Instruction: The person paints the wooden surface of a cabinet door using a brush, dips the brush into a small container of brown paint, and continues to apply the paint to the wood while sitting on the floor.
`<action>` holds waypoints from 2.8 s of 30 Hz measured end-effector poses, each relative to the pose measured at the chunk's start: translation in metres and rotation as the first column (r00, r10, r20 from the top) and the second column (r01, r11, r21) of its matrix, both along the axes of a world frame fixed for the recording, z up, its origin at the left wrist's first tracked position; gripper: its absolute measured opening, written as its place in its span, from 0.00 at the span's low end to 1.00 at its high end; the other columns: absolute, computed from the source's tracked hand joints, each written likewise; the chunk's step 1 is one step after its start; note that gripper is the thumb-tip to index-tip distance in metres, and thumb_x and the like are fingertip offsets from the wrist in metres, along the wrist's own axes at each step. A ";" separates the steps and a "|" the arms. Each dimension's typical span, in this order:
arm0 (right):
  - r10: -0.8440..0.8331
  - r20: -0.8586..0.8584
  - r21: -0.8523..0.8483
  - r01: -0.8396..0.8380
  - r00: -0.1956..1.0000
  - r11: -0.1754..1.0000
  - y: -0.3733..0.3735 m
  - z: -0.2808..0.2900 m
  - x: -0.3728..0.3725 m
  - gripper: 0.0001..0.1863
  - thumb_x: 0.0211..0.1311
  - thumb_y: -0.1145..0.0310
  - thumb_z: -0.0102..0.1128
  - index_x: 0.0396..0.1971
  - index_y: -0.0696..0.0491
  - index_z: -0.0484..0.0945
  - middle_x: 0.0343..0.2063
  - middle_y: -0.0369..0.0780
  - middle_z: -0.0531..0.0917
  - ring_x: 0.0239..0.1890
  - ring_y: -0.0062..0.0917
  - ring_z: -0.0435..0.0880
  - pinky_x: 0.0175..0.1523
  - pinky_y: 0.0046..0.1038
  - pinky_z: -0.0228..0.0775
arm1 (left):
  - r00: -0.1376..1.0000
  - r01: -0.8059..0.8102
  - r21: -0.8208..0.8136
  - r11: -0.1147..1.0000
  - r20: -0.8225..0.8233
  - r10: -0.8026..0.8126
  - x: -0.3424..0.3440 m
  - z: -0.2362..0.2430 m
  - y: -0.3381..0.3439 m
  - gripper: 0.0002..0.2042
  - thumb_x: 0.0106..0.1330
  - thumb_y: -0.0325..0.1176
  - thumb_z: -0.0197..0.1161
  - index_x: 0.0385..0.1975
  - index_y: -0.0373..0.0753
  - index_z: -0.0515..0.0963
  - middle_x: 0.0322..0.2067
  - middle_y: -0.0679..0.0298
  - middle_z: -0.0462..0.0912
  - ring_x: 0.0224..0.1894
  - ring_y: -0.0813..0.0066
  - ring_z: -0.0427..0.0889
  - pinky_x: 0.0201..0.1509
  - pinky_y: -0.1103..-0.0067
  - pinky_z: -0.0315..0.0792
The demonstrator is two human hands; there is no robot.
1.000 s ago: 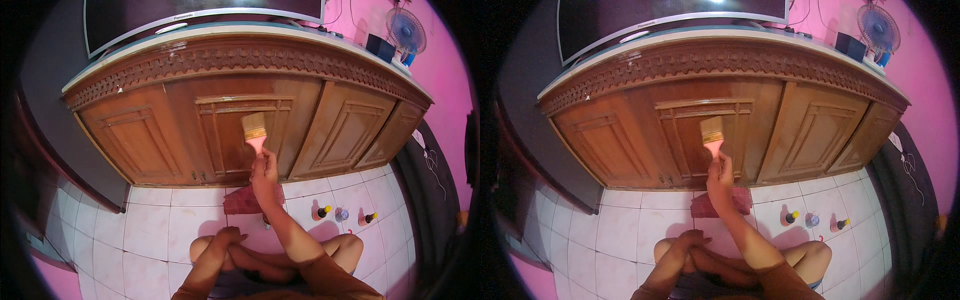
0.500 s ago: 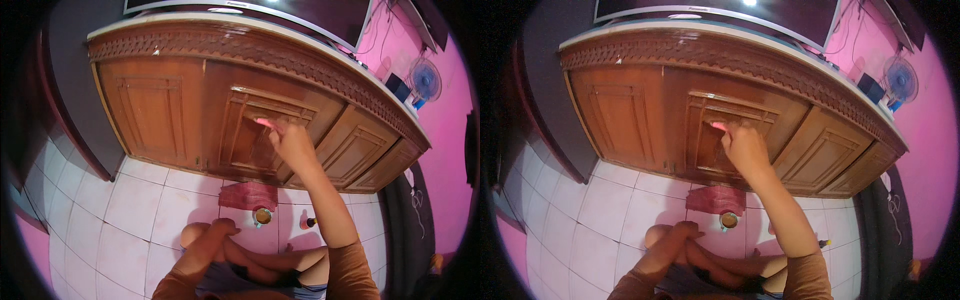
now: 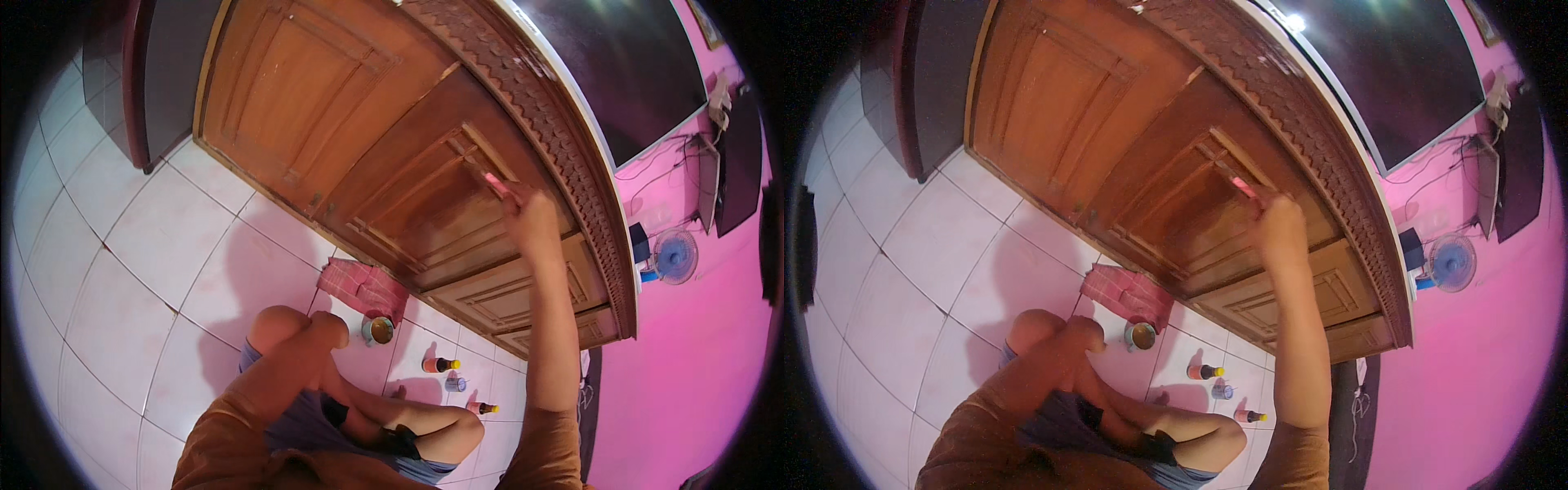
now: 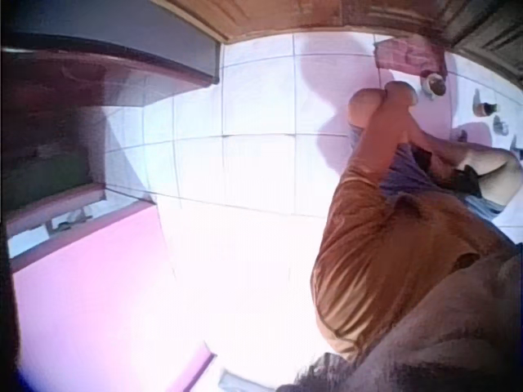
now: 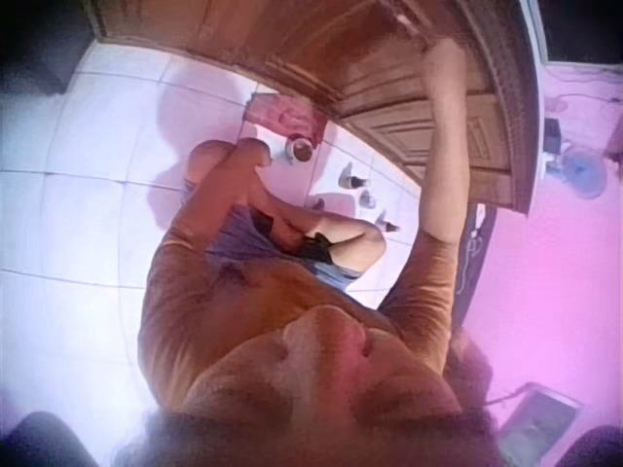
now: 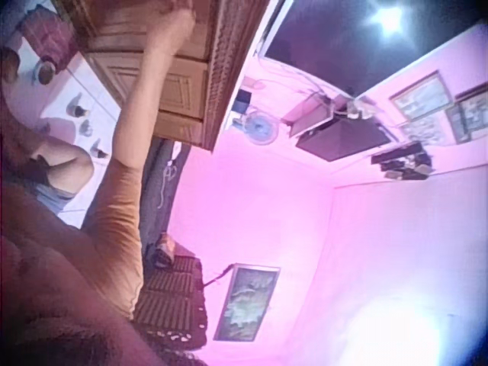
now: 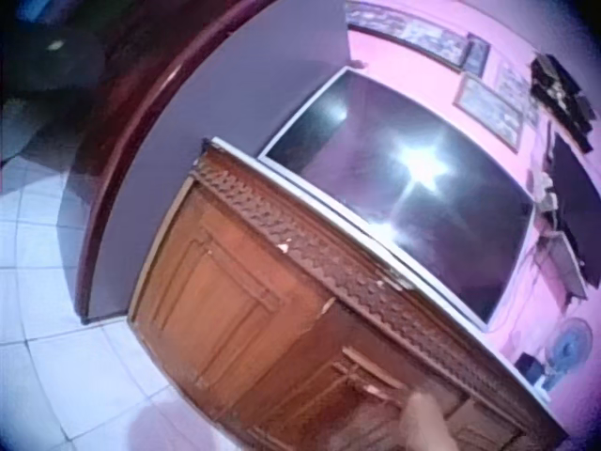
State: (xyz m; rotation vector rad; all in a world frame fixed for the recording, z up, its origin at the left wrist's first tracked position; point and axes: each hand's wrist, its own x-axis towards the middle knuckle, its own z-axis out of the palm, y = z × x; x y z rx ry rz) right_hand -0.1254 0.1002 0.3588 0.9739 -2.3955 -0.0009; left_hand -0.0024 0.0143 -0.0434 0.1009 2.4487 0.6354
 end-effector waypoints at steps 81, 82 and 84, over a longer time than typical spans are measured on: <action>-0.176 0.053 -0.187 0.183 0.983 0.965 0.099 -0.033 0.023 0.13 0.62 0.74 0.57 0.46 0.57 0.80 0.30 0.54 0.82 0.34 0.40 0.83 0.39 0.34 0.73 | 0.991 0.020 -0.093 0.995 0.136 -0.007 0.001 0.030 -0.003 0.21 0.60 0.46 0.60 0.51 0.45 0.81 0.55 0.61 0.80 0.56 0.64 0.79 0.56 0.66 0.72; -0.197 0.002 -0.173 0.194 0.980 0.966 0.099 -0.033 0.023 0.13 0.63 0.73 0.57 0.47 0.57 0.80 0.29 0.52 0.82 0.31 0.37 0.82 0.37 0.32 0.72 | 0.990 0.011 -0.098 0.995 0.138 0.003 0.002 0.028 -0.002 0.22 0.60 0.47 0.59 0.51 0.45 0.81 0.55 0.60 0.80 0.57 0.64 0.79 0.56 0.67 0.72; -0.221 -0.052 -0.161 0.210 0.974 0.964 0.106 -0.033 0.022 0.13 0.64 0.73 0.56 0.47 0.57 0.80 0.28 0.51 0.81 0.29 0.34 0.81 0.36 0.31 0.71 | 0.991 0.027 -0.096 0.995 0.134 -0.014 0.003 0.024 -0.003 0.22 0.61 0.48 0.59 0.52 0.45 0.80 0.55 0.61 0.79 0.57 0.64 0.78 0.57 0.66 0.72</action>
